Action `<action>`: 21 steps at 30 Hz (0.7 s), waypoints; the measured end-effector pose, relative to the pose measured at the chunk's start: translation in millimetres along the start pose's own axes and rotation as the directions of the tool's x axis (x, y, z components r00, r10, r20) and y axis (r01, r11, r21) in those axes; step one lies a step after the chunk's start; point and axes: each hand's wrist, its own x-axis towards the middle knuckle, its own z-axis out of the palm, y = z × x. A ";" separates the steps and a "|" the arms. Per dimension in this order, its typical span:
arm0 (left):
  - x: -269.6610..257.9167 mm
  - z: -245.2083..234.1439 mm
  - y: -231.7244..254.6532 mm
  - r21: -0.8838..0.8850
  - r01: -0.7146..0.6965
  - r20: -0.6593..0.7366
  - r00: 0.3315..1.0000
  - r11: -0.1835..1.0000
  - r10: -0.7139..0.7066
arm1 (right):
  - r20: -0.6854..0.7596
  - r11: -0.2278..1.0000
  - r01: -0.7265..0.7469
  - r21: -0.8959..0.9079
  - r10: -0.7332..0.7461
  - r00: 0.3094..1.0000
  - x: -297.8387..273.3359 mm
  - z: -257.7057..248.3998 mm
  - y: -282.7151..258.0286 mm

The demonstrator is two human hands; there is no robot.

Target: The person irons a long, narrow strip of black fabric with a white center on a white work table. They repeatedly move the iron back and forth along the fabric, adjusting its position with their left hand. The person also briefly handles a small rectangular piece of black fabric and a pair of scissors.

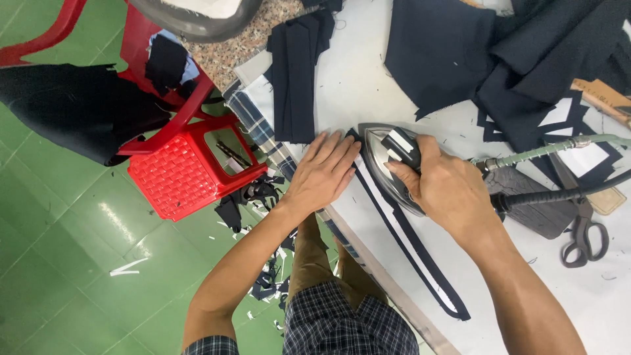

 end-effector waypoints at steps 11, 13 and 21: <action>18.2 -3.2 -3.0 0.084 -0.070 0.113 0.992 0.994 0.061 | 0.110 0.997 -0.066 0.030 0.063 0.992 -35.7 3.1 10.0; 16.8 -5.2 0.4 0.095 -0.075 0.132 0.989 0.993 0.062 | 0.103 0.996 -0.072 0.048 0.066 0.992 -35.9 5.0 10.6; 8.2 -10.7 5.8 0.069 0.004 0.212 0.977 0.998 -0.018 | 0.058 0.996 -0.070 0.063 0.066 0.996 -19.8 -2.2 8.5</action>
